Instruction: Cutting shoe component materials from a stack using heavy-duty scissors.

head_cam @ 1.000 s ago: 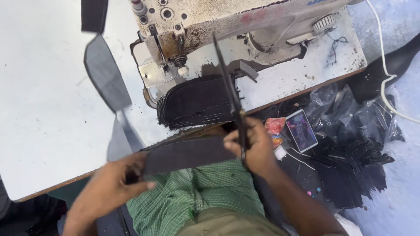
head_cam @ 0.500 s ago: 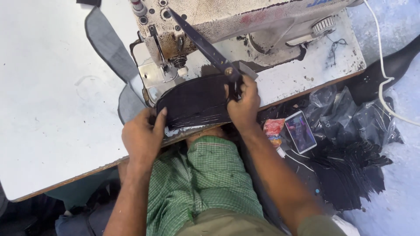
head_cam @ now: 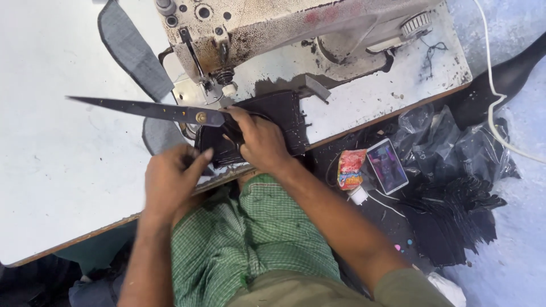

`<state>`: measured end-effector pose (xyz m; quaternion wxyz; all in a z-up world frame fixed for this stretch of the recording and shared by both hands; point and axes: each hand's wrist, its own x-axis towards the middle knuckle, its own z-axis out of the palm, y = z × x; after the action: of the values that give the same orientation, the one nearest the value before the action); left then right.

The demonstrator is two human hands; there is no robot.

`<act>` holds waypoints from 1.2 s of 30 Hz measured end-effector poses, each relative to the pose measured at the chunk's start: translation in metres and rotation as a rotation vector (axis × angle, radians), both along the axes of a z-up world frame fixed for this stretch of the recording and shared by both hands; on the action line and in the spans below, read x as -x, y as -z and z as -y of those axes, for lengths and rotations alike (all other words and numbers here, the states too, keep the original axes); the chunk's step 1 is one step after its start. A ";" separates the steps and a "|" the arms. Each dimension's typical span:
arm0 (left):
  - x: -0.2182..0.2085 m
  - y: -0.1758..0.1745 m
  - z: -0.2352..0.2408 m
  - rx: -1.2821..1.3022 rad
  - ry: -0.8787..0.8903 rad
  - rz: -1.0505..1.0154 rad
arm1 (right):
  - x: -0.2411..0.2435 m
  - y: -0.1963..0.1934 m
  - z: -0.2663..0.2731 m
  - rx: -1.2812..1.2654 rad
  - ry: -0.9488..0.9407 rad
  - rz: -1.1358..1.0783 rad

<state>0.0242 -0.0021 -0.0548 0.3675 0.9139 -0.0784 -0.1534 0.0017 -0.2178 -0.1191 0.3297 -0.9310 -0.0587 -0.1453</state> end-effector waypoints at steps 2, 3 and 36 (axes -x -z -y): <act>-0.006 0.002 -0.025 -0.055 0.118 0.033 | 0.000 -0.007 0.000 -0.035 -0.015 -0.001; -0.008 0.004 -0.037 -0.111 0.238 0.064 | 0.001 -0.010 0.000 -0.072 -0.028 -0.004; 0.032 -0.011 -0.045 0.037 -0.044 -0.215 | 0.142 0.001 0.018 -0.970 -0.128 -0.537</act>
<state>-0.0080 0.0431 -0.0438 0.3937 0.8868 -0.0212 -0.2412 -0.1406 -0.2360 -0.1205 0.7318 -0.6716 0.0445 0.1070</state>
